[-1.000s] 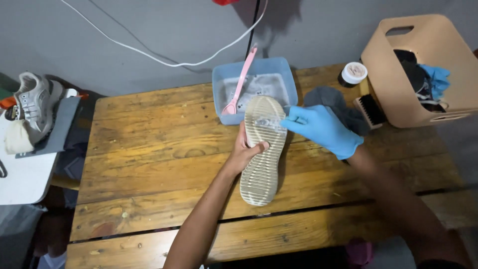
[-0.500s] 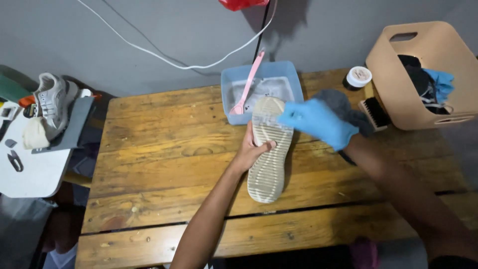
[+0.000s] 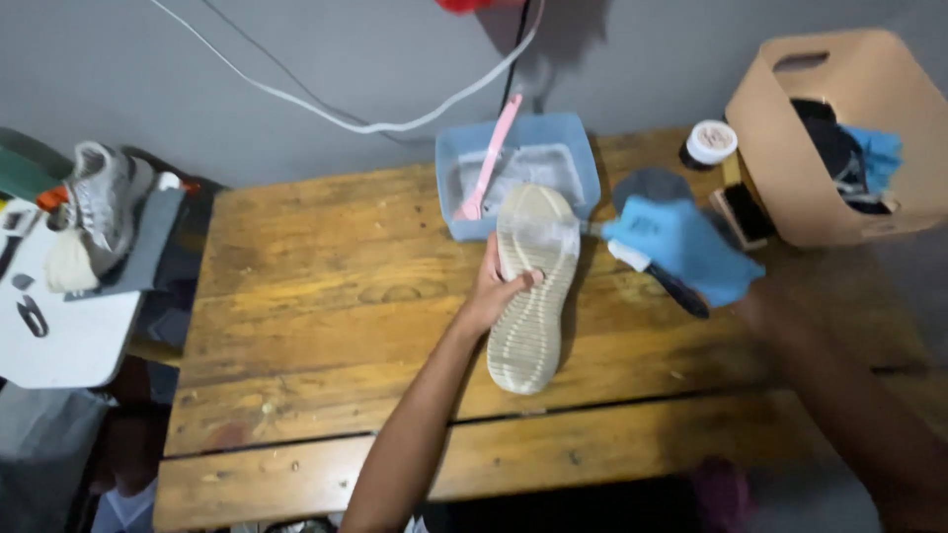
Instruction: The person cleans the sole of a white sneaker using a small brush and a cleaning solution. They repeatedly dip the brush into a blue container of soapy water and scrub the textured bottom of the shoe while holding it with their left hand.
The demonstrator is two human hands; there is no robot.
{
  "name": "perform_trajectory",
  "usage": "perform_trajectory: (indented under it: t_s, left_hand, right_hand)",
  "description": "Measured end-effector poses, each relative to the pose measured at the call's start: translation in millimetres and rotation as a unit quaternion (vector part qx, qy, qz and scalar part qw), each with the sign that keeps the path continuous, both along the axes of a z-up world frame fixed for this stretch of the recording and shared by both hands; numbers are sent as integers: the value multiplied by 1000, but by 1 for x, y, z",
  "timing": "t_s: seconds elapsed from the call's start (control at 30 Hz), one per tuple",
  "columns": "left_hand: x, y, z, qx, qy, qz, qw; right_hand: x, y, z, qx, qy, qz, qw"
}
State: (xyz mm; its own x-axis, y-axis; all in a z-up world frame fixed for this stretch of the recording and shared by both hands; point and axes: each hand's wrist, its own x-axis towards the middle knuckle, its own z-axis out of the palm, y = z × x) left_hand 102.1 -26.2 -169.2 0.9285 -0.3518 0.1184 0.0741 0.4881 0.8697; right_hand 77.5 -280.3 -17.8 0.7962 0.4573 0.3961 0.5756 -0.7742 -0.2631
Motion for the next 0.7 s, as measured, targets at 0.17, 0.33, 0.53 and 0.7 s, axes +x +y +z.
perform_trajectory:
  t_s: [0.17,0.33,0.53,0.7]
  left_hand:
    - [9,-2,-1,-20,2,-5,1000]
    - [1,-1,-1,-10,-1,-6,1000]
    - [9,-5,-28,-16,-2,-5,1000]
    - [1,-5,-8,-31,3,2,1000]
  right_hand:
    - [5,-5,-33,130,118,-62,983]
    - [-16,-2,-48,132,152,-76,977]
    - [-10,10,-37,119,171,-80,975]
    - [30,15,-40,73,162,-74,981]
